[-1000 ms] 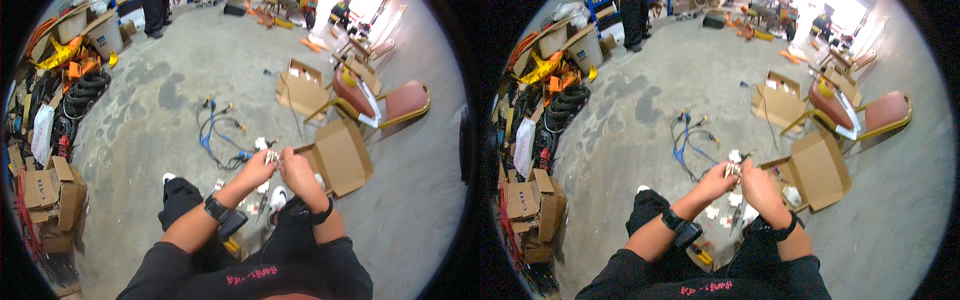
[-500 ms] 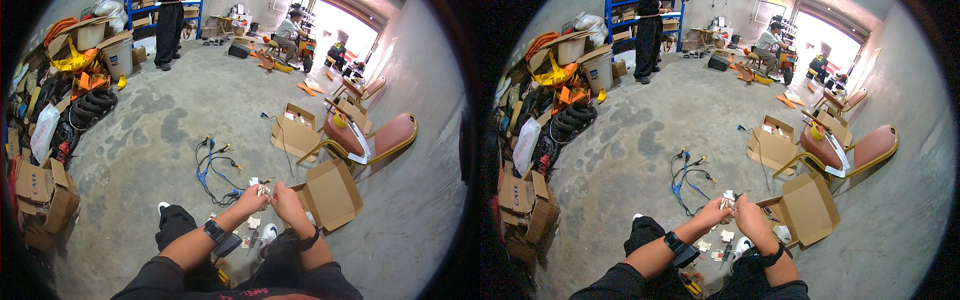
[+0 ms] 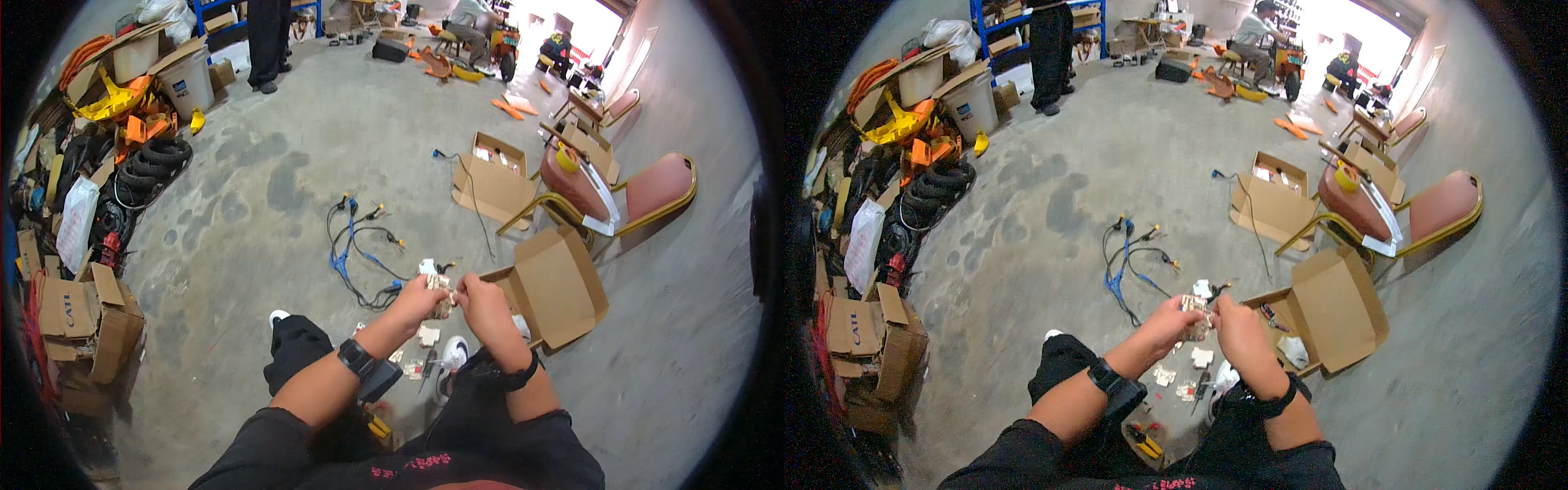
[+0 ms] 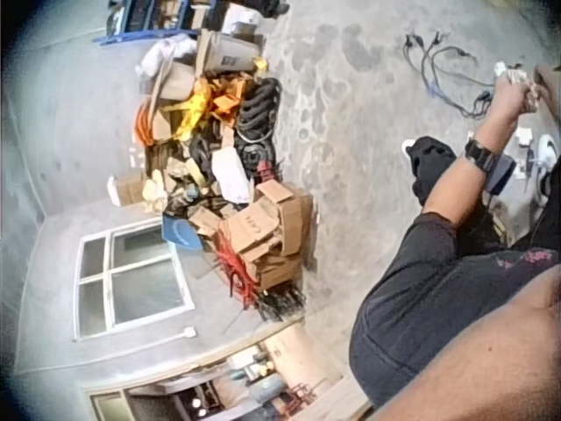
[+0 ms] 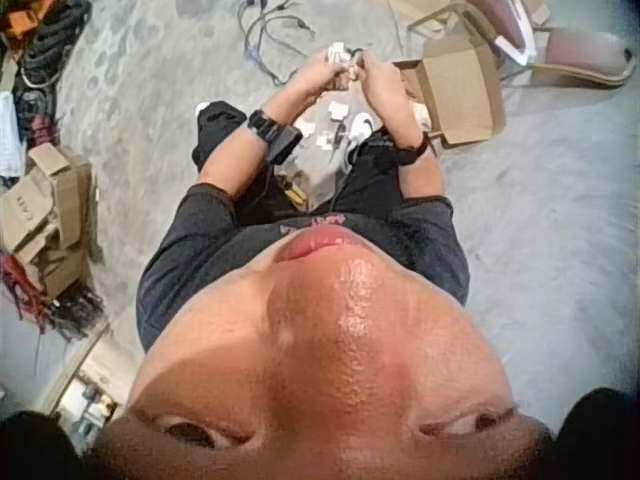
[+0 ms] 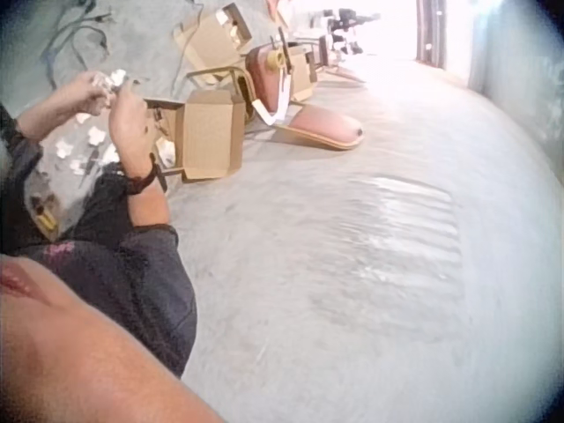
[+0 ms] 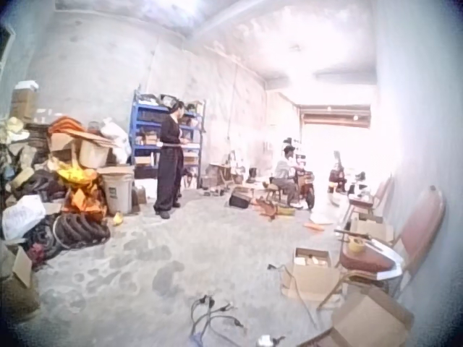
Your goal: Inspecting and connecting wires to a circuit board in a workshop environment.
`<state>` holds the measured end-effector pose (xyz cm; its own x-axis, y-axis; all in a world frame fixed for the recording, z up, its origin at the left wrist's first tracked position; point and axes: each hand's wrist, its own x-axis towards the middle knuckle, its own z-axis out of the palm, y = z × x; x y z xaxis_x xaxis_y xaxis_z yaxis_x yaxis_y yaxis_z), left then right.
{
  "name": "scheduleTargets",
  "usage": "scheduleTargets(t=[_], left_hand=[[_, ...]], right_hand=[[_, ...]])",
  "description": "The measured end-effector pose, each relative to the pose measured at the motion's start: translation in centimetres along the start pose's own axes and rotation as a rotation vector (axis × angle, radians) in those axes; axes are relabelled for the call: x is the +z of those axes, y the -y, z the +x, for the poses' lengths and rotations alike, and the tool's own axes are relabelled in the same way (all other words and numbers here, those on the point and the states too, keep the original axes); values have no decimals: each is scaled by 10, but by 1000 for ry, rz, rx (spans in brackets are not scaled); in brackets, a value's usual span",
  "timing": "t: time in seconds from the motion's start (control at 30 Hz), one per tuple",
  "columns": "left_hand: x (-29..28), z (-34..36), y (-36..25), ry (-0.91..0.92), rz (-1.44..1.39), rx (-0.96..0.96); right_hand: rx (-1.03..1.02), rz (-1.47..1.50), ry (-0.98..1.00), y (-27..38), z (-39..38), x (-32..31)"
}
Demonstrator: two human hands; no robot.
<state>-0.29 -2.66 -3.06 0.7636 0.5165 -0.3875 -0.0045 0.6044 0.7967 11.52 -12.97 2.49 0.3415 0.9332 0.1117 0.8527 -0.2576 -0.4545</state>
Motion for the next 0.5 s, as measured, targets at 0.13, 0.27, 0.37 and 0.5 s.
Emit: scheduleTargets(t=[0.13,0.27,0.37,0.5], left_hand=[[-5,9,0,24,-171,-14],[-2,-1,-17,36,-221,28],[0,-4,-22,15,-227,-52],[-5,2,-21,58,-266,-38]], right_hand=[[-34,36,-99,-9,5,7],[-92,116,-162,-1,9,1],[-92,154,-171,-1,8,1],[-62,153,-184,-1,10,1]])
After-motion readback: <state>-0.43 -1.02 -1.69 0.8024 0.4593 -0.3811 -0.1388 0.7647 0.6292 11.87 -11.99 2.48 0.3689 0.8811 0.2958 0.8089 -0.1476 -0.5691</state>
